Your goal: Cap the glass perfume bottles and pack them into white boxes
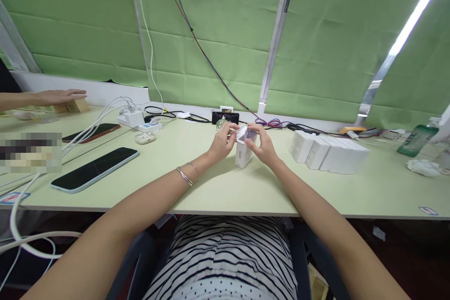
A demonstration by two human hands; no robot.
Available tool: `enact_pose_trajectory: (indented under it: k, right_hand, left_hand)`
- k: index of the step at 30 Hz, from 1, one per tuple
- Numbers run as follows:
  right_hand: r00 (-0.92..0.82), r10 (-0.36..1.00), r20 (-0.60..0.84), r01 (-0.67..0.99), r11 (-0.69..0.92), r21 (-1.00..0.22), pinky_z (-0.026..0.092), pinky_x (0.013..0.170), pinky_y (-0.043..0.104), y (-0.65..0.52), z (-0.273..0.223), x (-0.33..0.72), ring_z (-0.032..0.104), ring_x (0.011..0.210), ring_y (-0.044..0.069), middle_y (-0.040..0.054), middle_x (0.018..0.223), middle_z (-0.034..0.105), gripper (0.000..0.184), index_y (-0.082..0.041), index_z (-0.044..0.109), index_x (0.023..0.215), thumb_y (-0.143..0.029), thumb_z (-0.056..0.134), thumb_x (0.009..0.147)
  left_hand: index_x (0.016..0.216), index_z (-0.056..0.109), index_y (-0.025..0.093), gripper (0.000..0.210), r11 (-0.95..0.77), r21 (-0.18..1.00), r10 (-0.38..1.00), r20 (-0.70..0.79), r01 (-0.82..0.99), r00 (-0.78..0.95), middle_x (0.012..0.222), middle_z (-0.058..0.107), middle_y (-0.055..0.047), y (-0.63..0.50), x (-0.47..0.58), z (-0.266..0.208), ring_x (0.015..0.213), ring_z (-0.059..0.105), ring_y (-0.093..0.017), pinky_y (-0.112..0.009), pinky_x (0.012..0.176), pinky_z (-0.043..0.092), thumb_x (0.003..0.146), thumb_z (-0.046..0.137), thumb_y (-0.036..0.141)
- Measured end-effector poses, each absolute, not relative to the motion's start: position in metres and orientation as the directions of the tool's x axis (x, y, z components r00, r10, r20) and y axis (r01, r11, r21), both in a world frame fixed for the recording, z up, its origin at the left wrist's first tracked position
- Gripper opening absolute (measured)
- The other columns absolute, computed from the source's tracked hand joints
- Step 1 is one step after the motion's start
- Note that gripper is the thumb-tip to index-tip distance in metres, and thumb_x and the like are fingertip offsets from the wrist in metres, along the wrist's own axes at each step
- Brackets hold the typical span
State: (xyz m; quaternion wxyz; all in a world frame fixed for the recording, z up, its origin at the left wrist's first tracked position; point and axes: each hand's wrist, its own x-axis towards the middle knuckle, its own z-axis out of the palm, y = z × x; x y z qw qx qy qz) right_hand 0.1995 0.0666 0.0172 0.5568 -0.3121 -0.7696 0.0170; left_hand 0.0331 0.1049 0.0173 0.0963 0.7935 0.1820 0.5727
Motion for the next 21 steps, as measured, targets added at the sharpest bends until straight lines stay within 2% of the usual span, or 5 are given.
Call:
enact_pose_trajectory:
  k: [5, 11, 16, 18, 21]
  right_hand:
    - [-0.242, 0.541, 0.805, 0.521, 0.773, -0.362, 0.034, 0.097, 0.042, 0.068, 0.018, 0.2, 0.045, 0.113, 0.024, 0.0088, 0.114, 0.05, 0.029, -0.024, 0.06, 0.091, -0.047, 0.043, 0.084]
    - [-0.321, 0.581, 0.748, 0.603, 0.735, -0.312, 0.022, 0.102, 0.047, 0.074, 0.013, 0.202, 0.036, 0.121, 0.026, 0.0071, 0.126, 0.044, 0.036, -0.027, 0.064, 0.095, -0.05, 0.038, 0.085]
    - [-0.319, 0.618, 0.718, 0.656, 0.691, -0.304, 0.023, 0.101, 0.049, 0.078, 0.009, 0.205, 0.035, 0.12, 0.028, 0.0065, 0.128, 0.042, 0.036, -0.027, 0.065, 0.094, -0.052, 0.041, 0.083]
    - [-0.326, 0.61, 0.722, 0.659, 0.694, -0.289, 0.025, 0.099, 0.048, 0.078, 0.01, 0.205, 0.037, 0.116, 0.028, 0.0067, 0.128, 0.042, 0.035, -0.027, 0.066, 0.093, -0.052, 0.043, 0.083]
    - [-0.317, 0.607, 0.729, 0.681, 0.68, -0.271, 0.027, 0.096, 0.048, 0.075, 0.011, 0.205, 0.039, 0.112, 0.028, 0.0059, 0.128, 0.042, 0.033, -0.028, 0.066, 0.094, -0.05, 0.044, 0.083]
  left_hand:
    - [0.094, 0.048, 0.019, 0.012, -0.923, 0.328, 0.375, 0.88, 0.2, 0.291, 0.089, 0.05, -0.004, 0.105, 0.033, 0.017, 0.069, 0.055, -0.01, -0.022, 0.055, 0.049, 0.086, 0.04, 0.016]
    - [0.093, 0.053, 0.02, 0.021, -0.933, 0.263, 0.333, 0.888, 0.243, 0.316, 0.093, 0.051, -0.005, 0.109, 0.028, 0.016, 0.089, 0.052, -0.017, -0.026, 0.061, 0.051, 0.082, 0.04, 0.009]
    - [0.097, 0.056, 0.022, 0.029, -0.94, 0.203, 0.296, 0.885, 0.275, 0.359, 0.101, 0.05, -0.007, 0.113, 0.028, 0.015, 0.098, 0.05, -0.019, -0.035, 0.076, 0.05, 0.082, 0.037, 0.006]
    - [0.093, 0.059, 0.021, 0.027, -0.937, 0.216, 0.311, 0.874, 0.275, 0.372, 0.105, 0.049, -0.007, 0.112, 0.028, 0.014, 0.1, 0.05, -0.019, -0.037, 0.079, 0.049, 0.084, 0.037, 0.009]
    - [0.09, 0.06, 0.02, 0.025, -0.922, 0.321, 0.382, 0.853, 0.218, 0.356, 0.105, 0.051, -0.008, 0.112, 0.028, 0.014, 0.1, 0.052, -0.02, -0.036, 0.074, 0.052, 0.089, 0.035, 0.021]
